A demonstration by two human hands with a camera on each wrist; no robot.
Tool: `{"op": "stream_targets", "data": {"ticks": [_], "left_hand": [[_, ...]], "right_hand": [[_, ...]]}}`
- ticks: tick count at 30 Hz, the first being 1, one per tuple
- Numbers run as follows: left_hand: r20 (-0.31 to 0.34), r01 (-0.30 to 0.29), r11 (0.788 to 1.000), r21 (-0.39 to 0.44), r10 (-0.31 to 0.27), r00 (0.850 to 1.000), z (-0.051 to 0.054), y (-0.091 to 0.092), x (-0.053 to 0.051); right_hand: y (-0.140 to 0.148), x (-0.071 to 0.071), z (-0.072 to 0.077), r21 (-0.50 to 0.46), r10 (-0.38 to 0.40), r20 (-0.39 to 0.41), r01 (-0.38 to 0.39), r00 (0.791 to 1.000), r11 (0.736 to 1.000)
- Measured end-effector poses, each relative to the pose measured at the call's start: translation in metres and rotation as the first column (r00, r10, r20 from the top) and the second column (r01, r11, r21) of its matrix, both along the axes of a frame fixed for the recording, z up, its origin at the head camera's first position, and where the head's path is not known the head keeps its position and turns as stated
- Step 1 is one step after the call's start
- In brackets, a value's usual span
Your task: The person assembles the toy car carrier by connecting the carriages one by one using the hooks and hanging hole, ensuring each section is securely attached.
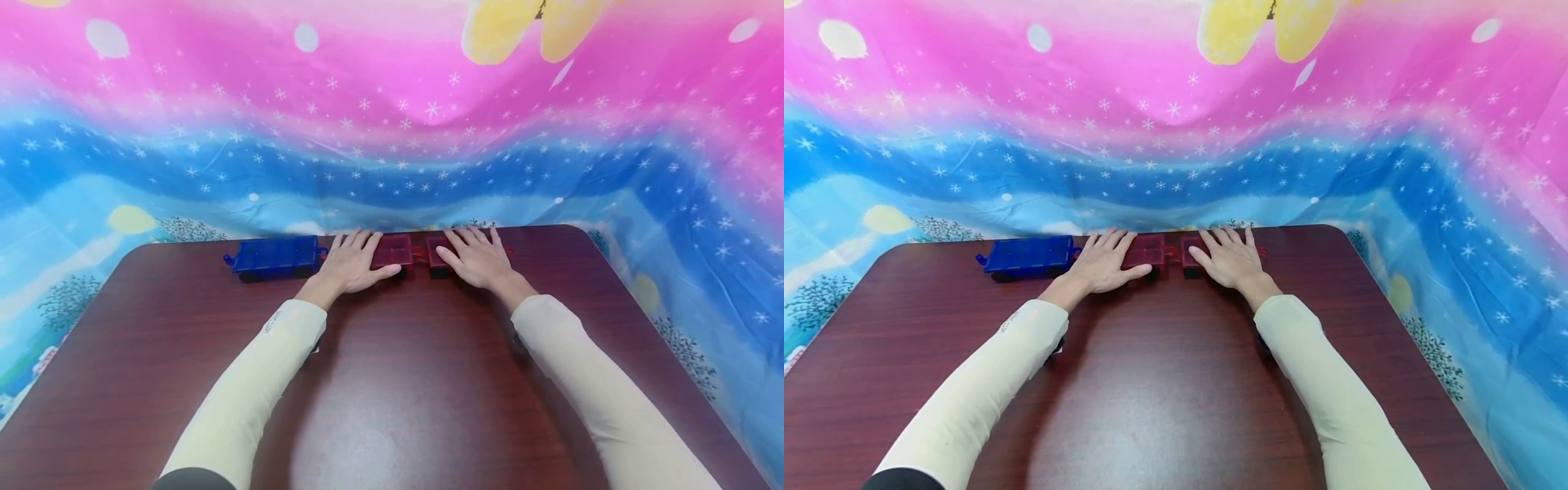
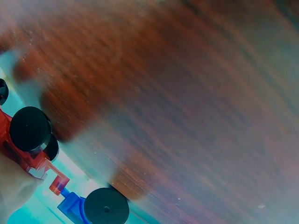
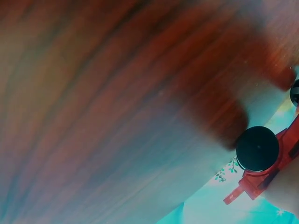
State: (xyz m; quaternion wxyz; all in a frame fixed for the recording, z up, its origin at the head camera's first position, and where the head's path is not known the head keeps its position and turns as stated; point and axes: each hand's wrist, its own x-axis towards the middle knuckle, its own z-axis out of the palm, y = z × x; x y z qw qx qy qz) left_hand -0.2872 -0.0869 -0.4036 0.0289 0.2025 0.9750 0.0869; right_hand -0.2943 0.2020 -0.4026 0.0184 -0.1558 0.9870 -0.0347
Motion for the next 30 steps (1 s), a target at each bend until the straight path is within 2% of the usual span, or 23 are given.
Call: {"op": "stream_targets", "data": {"ticks": [9,30], "left_hand": [[-0.012,0.006,1.0,-0.026,-0.006,1.0,0.0,-0.003,-0.0013],[-0.007,0.004,1.0,-0.027,-0.004,1.0,-0.0012,-0.0011,-0.0002]], "right_hand": [[0.0006,-0.0033,-0.0004,0.012,0.033,-0.01,-0.033,0.999,0.999],[0.0054,-0.0015,-0.003,-0.002,0.025,-0.006,-0.025,1.0,1.0]]}}
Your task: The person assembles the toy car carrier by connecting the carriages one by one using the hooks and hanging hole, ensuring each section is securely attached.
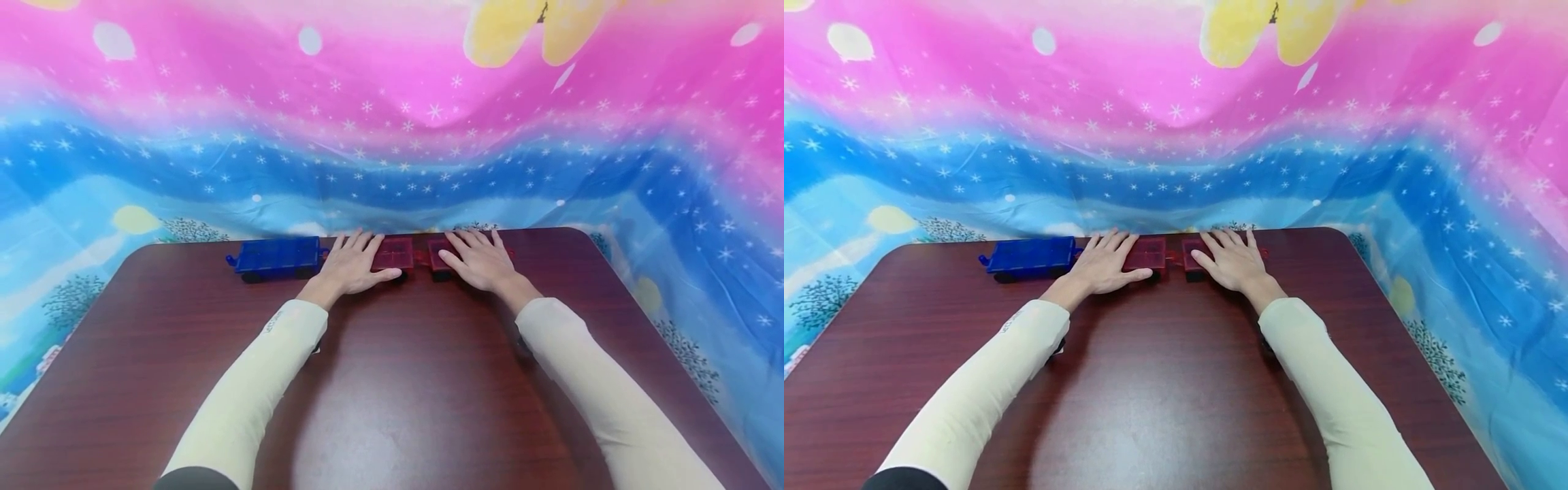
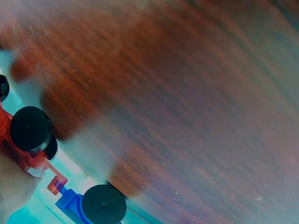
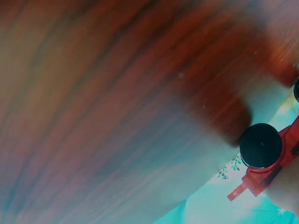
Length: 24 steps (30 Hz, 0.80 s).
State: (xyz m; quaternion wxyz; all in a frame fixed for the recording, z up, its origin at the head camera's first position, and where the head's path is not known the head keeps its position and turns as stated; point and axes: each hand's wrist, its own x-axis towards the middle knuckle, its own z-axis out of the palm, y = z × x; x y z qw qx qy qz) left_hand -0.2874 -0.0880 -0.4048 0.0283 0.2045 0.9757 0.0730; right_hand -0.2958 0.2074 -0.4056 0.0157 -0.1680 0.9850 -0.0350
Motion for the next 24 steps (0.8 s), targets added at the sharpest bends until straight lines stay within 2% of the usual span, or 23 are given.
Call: {"op": "stream_targets", "data": {"ticks": [8,14,24], "left_hand": [[-0.017,0.004,1.0,0.01,-0.004,1.0,-0.0013,-0.0011,-0.0001],[-0.027,0.009,1.0,-0.014,-0.009,1.0,-0.002,-0.0012,-0.0005],[-0.001,0.009,0.999,-0.052,-0.009,1.0,0.0004,0.0003,0.0]], "right_hand": [[0.0009,-0.0012,-0.0013,-0.004,0.005,-0.008,-0.005,1.0,1.0],[0.0004,-0.0001,0.0006,-0.007,0.005,-0.01,-0.005,1.0,1.0],[-0.0006,-0.0005,0.0018,0.001,0.009,-0.005,-0.009,1.0,1.0]]}}
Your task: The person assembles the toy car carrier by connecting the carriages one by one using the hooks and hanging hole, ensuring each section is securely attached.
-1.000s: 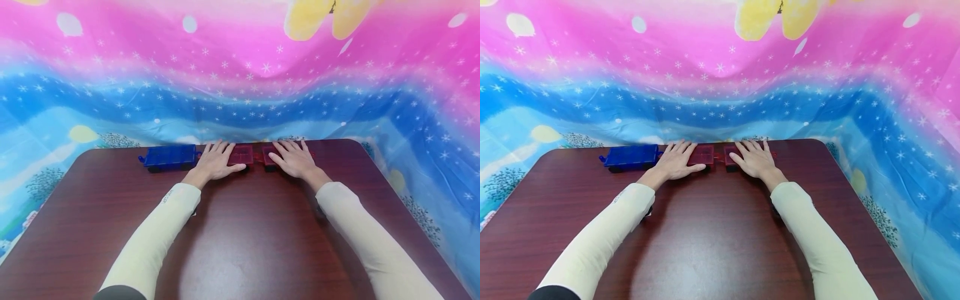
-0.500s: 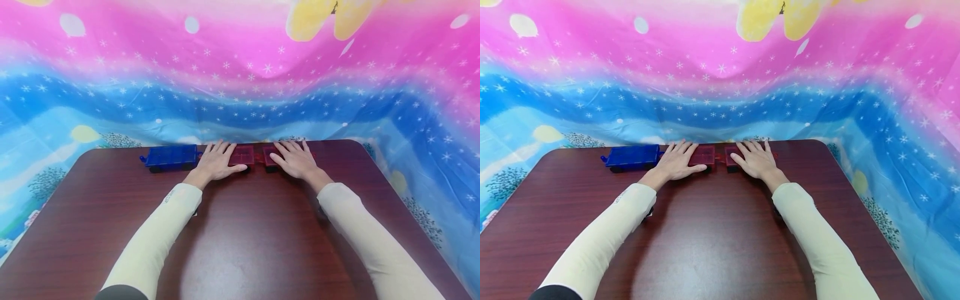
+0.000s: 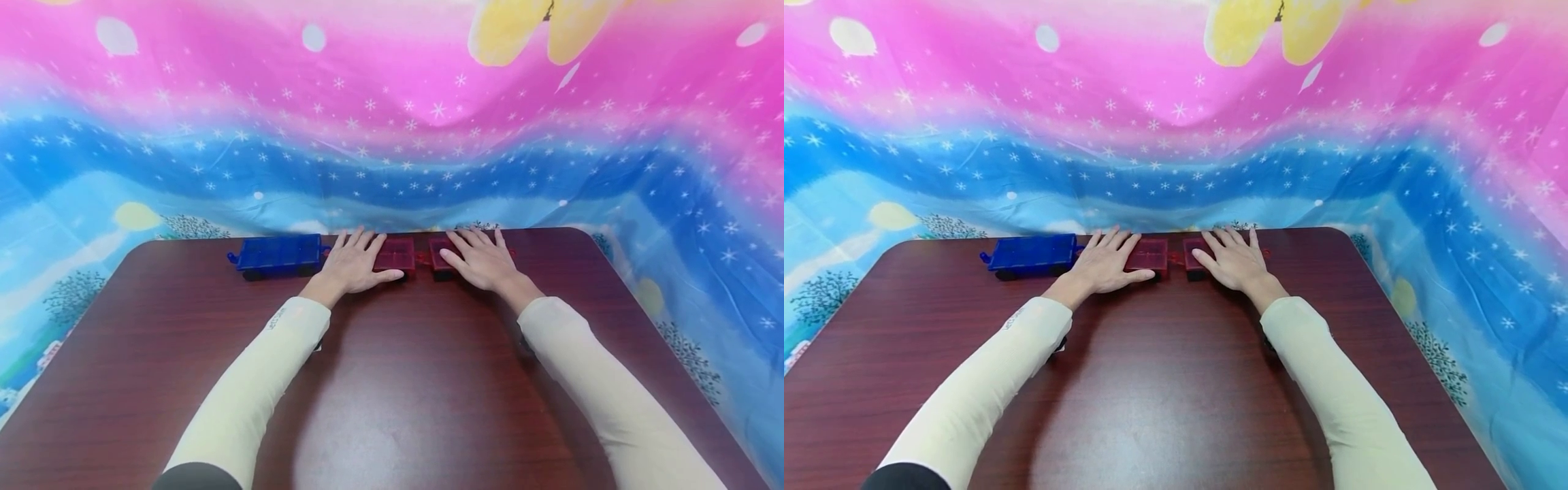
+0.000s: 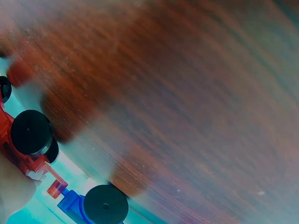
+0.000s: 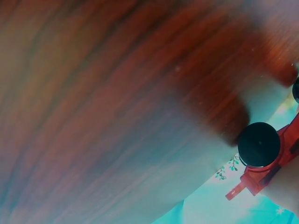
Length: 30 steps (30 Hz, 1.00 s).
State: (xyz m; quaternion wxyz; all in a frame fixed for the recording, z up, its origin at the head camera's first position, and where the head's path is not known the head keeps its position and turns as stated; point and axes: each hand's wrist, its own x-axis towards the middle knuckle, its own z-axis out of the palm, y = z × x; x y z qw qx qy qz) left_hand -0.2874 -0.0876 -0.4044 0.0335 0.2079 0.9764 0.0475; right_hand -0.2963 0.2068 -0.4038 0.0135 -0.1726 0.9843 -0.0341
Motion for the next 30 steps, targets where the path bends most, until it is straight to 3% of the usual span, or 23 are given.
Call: {"op": "stream_targets", "data": {"ticks": [12,30], "left_hand": [[0.015,-0.012,0.999,-0.033,0.013,1.0,0.006,0.0,0.0],[0.001,-0.061,0.995,0.084,0.061,0.998,0.007,-0.024,0.004]], "right_hand": [[-0.003,0.001,0.004,-0.018,-0.009,0.004,0.009,1.0,1.0],[-0.008,0.006,0.006,-0.089,-0.014,-0.008,0.013,1.0,0.996]]}}
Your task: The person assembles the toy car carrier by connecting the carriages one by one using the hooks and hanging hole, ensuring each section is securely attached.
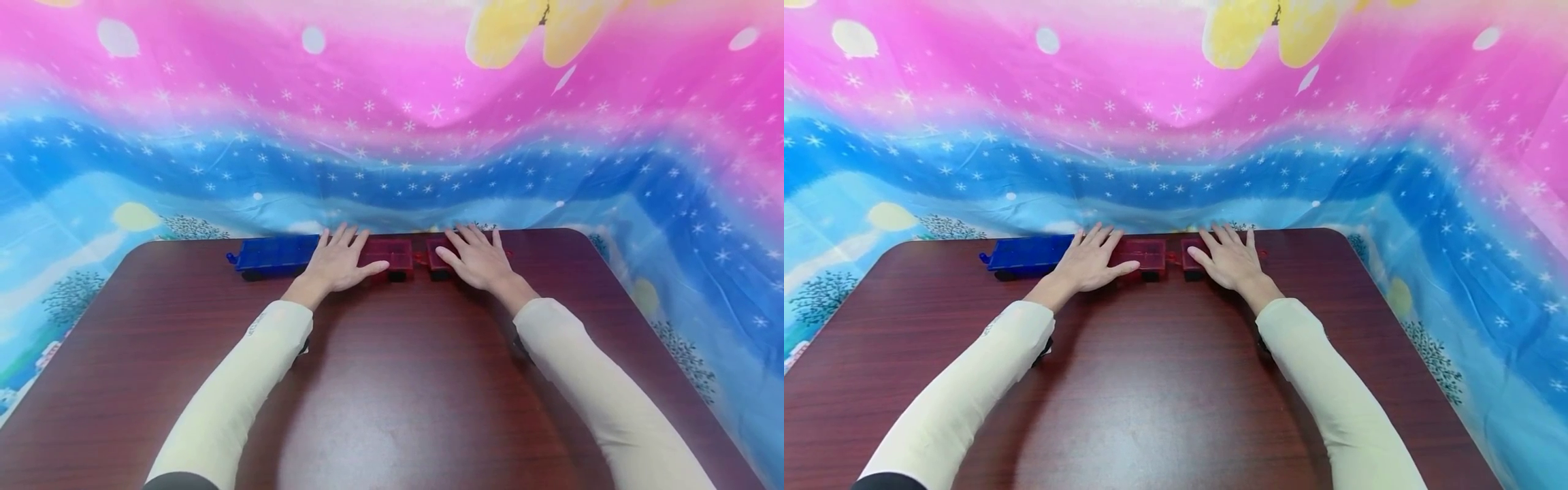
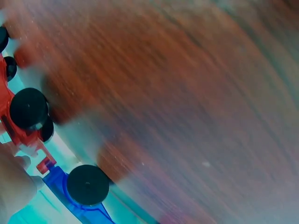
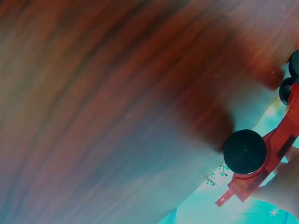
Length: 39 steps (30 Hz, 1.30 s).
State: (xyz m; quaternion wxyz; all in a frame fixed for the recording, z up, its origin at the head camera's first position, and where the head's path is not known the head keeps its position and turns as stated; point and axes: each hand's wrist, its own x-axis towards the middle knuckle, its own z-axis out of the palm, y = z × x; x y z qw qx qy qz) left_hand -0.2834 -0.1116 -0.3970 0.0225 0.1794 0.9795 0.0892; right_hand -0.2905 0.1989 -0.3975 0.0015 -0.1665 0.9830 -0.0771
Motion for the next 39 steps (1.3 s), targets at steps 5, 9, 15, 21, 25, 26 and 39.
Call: {"op": "stream_targets", "data": {"ticks": [5,9,15,21,25,26,39], "left_hand": [[-0.006,-0.016,1.0,0.004,0.016,1.0,0.002,-0.006,0.0],[-0.024,-0.032,0.999,0.003,0.032,0.999,0.001,-0.01,0.001],[-0.038,-0.039,0.999,0.008,0.039,0.999,0.001,-0.014,0.002],[-0.043,-0.067,0.997,0.024,0.068,0.997,0.004,-0.022,0.004],[-0.05,-0.083,0.996,0.043,0.085,0.995,0.007,-0.03,0.006],[-0.053,-0.087,0.995,0.045,0.09,0.995,0.008,-0.032,0.006],[-0.069,-0.118,0.99,0.071,0.123,0.99,0.007,-0.059,0.015]], "right_hand": [[-0.004,0.0,0.003,-0.002,0.006,0.006,-0.006,1.0,1.0],[-0.008,0.0,0.005,0.003,0.01,0.01,-0.01,1.0,1.0],[-0.015,0.0,0.008,0.003,0.017,-0.005,-0.017,1.0,1.0],[-0.026,0.0,0.011,-0.016,0.03,0.0,-0.03,1.0,0.999],[-0.036,0.001,0.013,-0.031,0.037,-0.011,-0.038,0.999,0.999],[-0.038,0.002,0.013,-0.036,0.038,-0.015,-0.039,0.999,0.999],[-0.067,0.003,0.016,-0.049,0.075,-0.014,-0.075,0.997,0.996]]}}
